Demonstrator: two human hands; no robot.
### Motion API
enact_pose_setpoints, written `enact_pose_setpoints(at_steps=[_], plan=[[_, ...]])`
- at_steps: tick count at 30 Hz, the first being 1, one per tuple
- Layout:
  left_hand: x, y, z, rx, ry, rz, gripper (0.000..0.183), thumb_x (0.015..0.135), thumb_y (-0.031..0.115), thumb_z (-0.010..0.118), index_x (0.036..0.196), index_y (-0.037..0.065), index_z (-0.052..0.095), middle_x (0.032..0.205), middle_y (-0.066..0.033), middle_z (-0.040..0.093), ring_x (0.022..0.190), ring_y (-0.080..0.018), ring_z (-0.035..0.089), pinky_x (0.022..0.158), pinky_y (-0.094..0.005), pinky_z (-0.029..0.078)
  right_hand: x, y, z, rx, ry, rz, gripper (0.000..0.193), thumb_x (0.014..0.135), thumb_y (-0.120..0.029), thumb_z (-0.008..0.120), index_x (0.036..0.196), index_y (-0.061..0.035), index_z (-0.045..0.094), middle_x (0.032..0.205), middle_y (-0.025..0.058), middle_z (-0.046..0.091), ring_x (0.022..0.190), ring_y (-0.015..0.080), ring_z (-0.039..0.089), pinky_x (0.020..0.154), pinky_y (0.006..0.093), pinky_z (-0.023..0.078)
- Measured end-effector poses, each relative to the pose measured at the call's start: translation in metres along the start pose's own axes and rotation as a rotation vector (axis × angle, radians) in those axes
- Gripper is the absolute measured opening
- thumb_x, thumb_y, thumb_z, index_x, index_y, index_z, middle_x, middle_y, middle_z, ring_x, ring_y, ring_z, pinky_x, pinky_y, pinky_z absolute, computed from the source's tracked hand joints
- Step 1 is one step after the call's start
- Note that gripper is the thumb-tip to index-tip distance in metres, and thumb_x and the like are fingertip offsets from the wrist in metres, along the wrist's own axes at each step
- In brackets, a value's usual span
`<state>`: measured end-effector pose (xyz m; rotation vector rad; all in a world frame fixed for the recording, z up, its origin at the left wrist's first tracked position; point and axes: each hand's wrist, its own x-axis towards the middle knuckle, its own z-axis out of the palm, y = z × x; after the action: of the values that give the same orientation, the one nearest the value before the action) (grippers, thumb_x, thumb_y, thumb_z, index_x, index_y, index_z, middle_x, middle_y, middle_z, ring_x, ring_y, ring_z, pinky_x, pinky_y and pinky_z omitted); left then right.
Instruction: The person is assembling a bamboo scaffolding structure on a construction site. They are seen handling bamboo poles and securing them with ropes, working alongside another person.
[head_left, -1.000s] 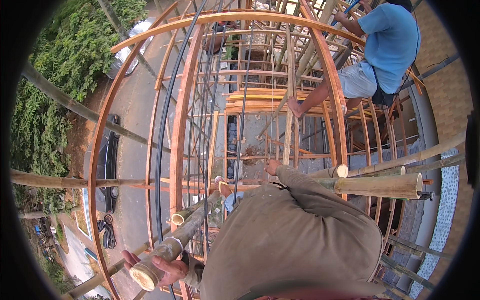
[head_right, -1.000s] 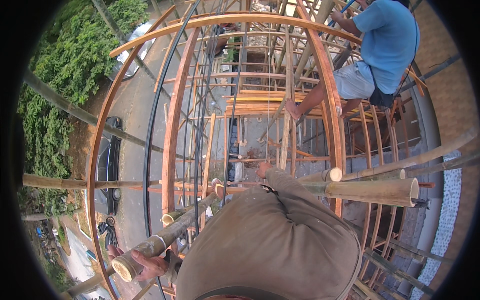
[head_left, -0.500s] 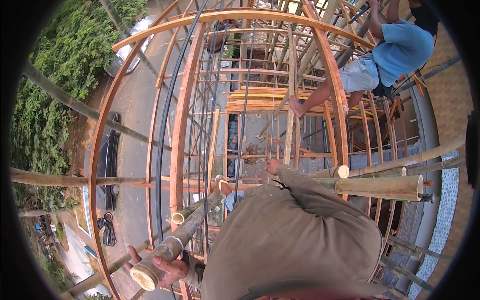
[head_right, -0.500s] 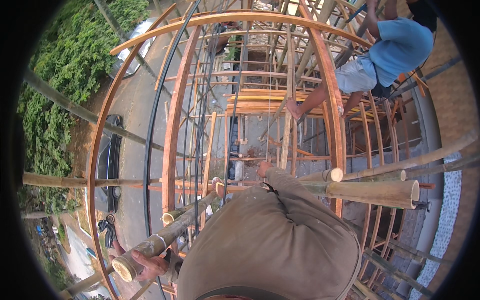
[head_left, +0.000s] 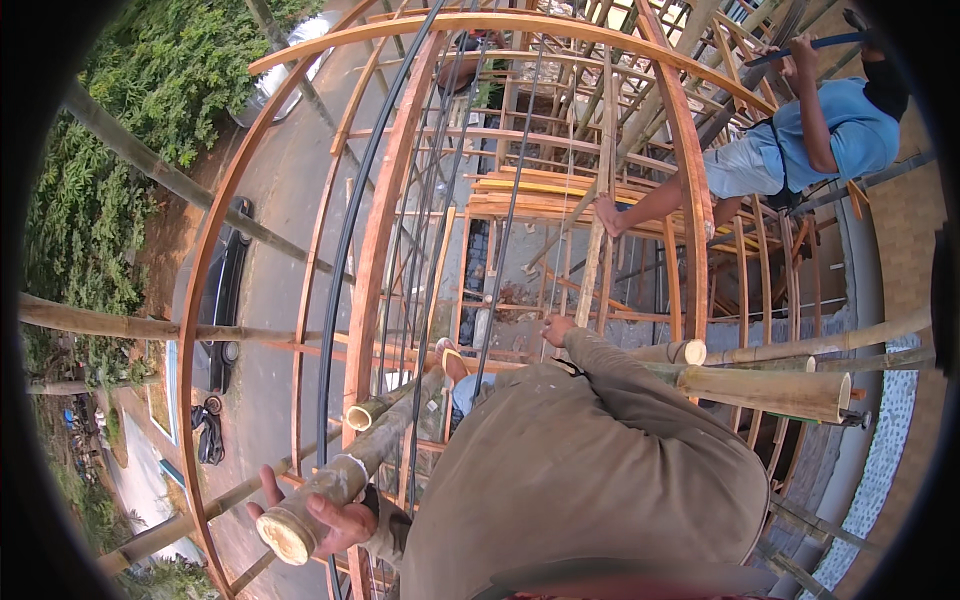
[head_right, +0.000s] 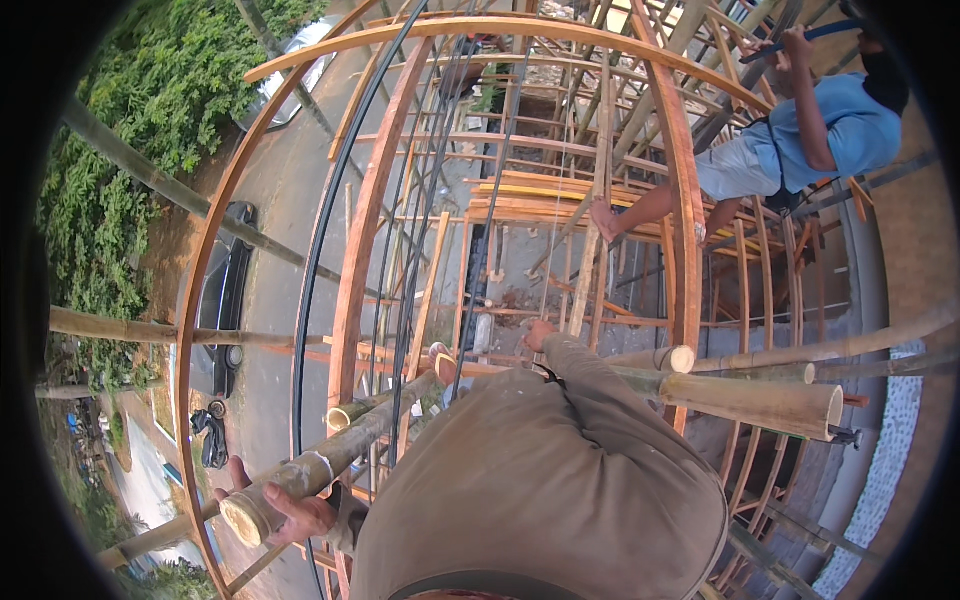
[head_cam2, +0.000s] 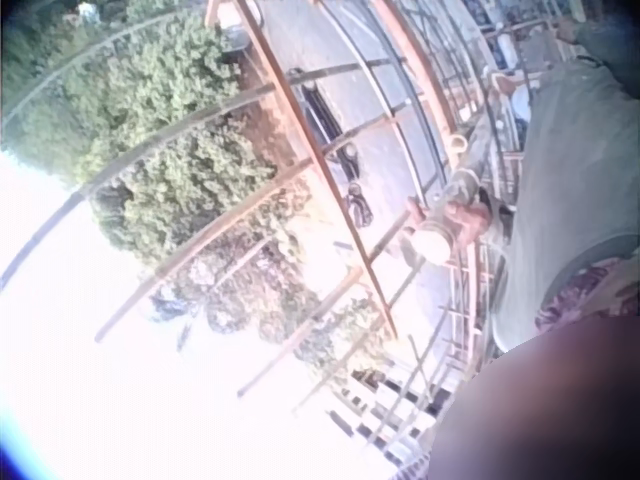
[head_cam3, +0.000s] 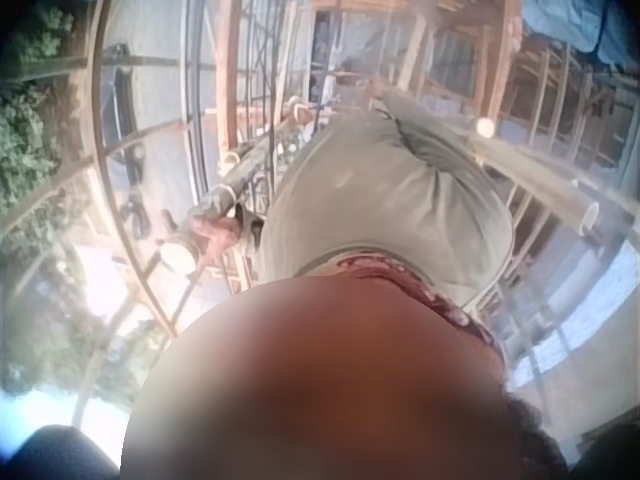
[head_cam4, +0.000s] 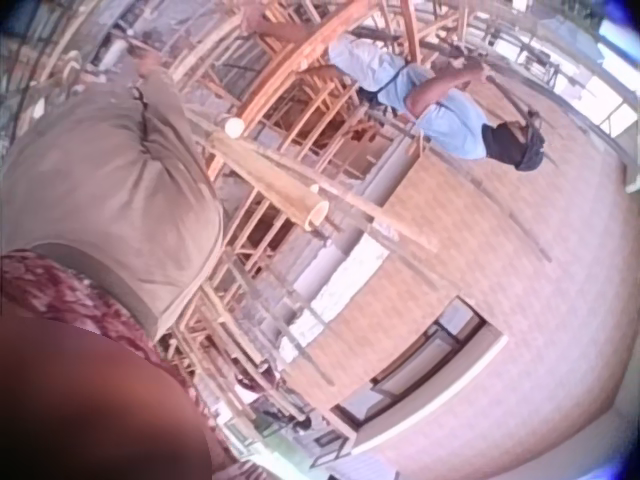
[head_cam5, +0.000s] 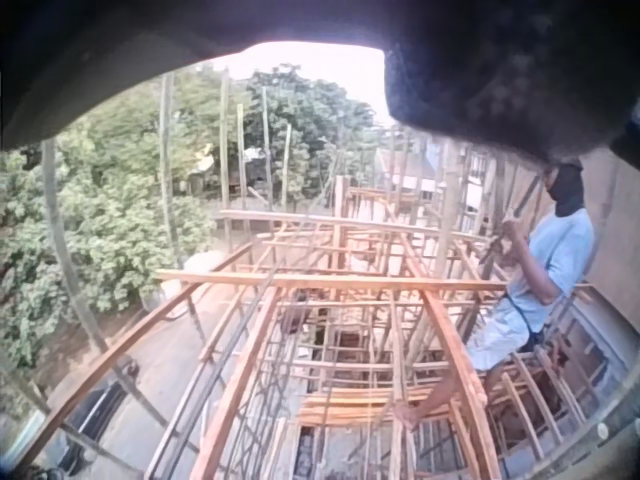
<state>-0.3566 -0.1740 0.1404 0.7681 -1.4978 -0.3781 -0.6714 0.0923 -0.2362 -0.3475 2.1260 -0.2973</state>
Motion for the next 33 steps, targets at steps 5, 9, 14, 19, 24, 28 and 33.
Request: enact_pose_setpoints(at_steps=[5,9,14,19,24,28,33], plan=[[0.000,-0.001,-0.001,0.027,-0.010,-0.019,0.079,0.085,0.028,0.070,0.138,-0.014,0.030,0.128,-0.0311,0.054,0.114,-0.0419,0.059,0.100,-0.0548,0.039,-0.001,-0.001,0.000,-0.004,0.014,-0.002,0.052,0.091,-0.033,0.063,0.132,-0.0024,0.054,0.131,0.0247,0.056,0.123,0.0396,0.053,0.106,0.0454,0.042],[0.001,-0.001,-0.002,0.031,-0.011,-0.001,0.079,0.085,0.028,0.070,0.138,-0.014,0.028,0.133,-0.0307,0.049,0.113,-0.0433,0.060,0.097,-0.0553,0.043,-0.003,-0.001,-0.001,0.016,0.030,0.021,0.051,0.091,-0.033,0.063,0.130,-0.0015,0.055,0.130,0.0252,0.056,0.121,0.0402,0.054,0.105,0.0460,0.042],[0.001,-0.001,-0.001,0.045,-0.004,0.026,0.078,0.085,0.027,0.070,0.137,-0.014,0.028,0.139,-0.0294,0.041,0.110,-0.0453,0.061,0.093,-0.0560,0.046,0.002,0.003,0.003,-0.003,0.031,-0.001,0.049,0.090,-0.032,0.062,0.128,-0.0004,0.056,0.128,0.0251,0.057,0.121,0.0397,0.055,0.104,0.0459,0.043],[0.000,-0.001,-0.001,0.016,-0.010,0.008,0.078,0.085,0.023,0.070,0.138,-0.014,0.027,0.138,-0.0294,0.043,0.111,-0.0451,0.061,0.094,-0.0566,0.046,0.010,0.009,0.008,-0.016,0.045,-0.013,0.050,0.090,-0.032,0.063,0.129,-0.0006,0.056,0.128,0.0245,0.058,0.121,0.0392,0.054,0.104,0.0450,0.043],[-0.001,-0.001,-0.002,-0.003,-0.019,-0.007,0.079,0.086,0.024,0.070,0.140,-0.014,0.025,0.126,-0.0320,0.053,0.111,-0.0437,0.060,0.097,-0.0562,0.044,0.007,0.005,0.004,0.011,0.011,0.051,0.052,0.090,-0.032,0.063,0.132,-0.0010,0.055,0.131,0.0245,0.056,0.124,0.0393,0.053,0.106,0.0444,0.042],[-0.001,0.000,0.000,-0.016,-0.024,-0.029,0.079,0.087,0.026,0.069,0.141,-0.013,0.025,0.114,-0.0332,0.060,0.110,-0.0419,0.061,0.101,-0.0554,0.042,0.001,0.002,0.001,0.020,-0.001,0.060,0.053,0.091,-0.032,0.063,0.132,-0.0004,0.054,0.132,0.0245,0.056,0.125,0.0389,0.052,0.107,0.0443,0.041],[0.000,0.004,0.002,-0.039,-0.038,-0.025,0.080,0.087,0.026,0.069,0.141,-0.013,0.023,0.113,-0.0323,0.061,0.109,-0.0406,0.061,0.101,-0.0552,0.043,-0.003,0.000,-0.001,0.032,0.011,0.026,0.052,0.091,-0.031,0.063,0.132,-0.0007,0.054,0.132,0.0240,0.056,0.125,0.0382,0.052,0.107,0.0442,0.041]])
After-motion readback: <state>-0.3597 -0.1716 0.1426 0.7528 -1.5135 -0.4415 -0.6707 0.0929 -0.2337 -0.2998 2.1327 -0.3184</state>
